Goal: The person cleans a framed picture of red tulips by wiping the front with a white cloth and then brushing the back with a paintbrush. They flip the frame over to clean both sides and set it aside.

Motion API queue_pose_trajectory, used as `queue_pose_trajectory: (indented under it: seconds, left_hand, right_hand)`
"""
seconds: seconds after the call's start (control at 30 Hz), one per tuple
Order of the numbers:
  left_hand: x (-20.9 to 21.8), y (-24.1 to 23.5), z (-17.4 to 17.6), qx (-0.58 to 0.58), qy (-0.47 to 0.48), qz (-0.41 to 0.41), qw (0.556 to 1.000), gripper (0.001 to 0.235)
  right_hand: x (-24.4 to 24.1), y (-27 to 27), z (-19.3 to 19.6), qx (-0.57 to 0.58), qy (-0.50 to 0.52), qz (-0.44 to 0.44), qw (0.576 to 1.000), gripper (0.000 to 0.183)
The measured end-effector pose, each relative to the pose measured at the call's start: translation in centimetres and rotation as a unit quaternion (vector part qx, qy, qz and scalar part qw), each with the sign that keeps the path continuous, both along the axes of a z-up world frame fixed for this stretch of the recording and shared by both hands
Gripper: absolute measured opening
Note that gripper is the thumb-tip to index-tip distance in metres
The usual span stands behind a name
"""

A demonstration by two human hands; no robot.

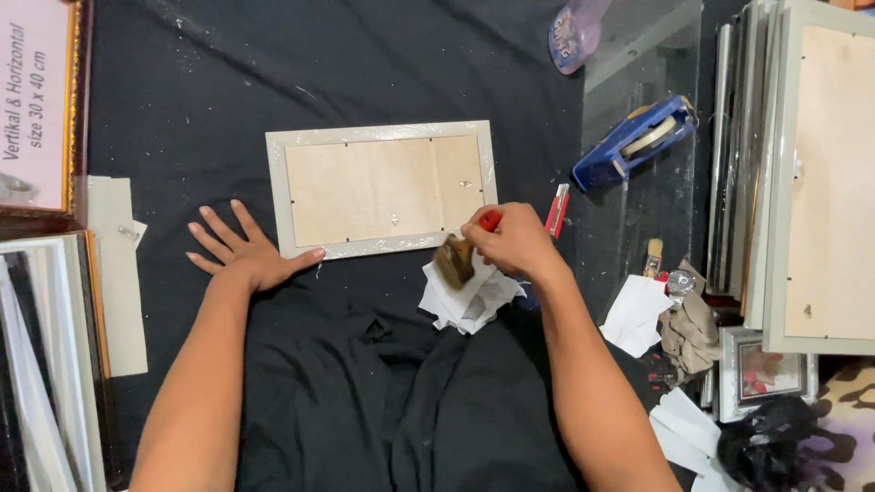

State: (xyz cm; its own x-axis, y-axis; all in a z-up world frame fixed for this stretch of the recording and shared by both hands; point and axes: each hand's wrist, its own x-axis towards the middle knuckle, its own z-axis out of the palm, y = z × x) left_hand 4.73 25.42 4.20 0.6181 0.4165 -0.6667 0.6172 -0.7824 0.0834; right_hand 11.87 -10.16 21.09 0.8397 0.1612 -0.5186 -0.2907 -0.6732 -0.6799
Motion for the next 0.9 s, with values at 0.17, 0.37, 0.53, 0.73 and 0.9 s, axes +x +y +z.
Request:
queue_pose_trajectory:
  seconds: [0.17,0.37,0.53,0.73,0.9]
  left_hand:
    - [-0.1,0.0,0.2,0.001,0.003,0.003,1.000,0.170]
    - [0.1,-0.3,-0.1,0.036,0.009,0.007,0.999,0.168]
    - [0.7,-0.4,0.6,0.028,0.006,0.015,0.999,0.169]
    - [2.0,-1.5,4.1,0.007,0.120,0.019,0.993,0.166]
    - [2.2,-1.4,4.4,0.011,0.132,0.013,0.991,0.167]
  right_hand:
    - [1.2,-2.5,-1.8,-0.011,-0.094,-0.060,0.994,0.019]
    - [1.5,-5.2,-0.8,-0.184,-0.051,-0.049,0.980,0.032]
    - [2.8,-8.0,-3.0,-0.155,-0.116,-0.177,0.965,0.027]
    - [3.4,-5.6,-1.1,-0.242,0.043,-0.085,0.966,0.031]
    - [3.5,-5.5,-2.6,-0.093,-0.129,-0.197,0.967,0.034]
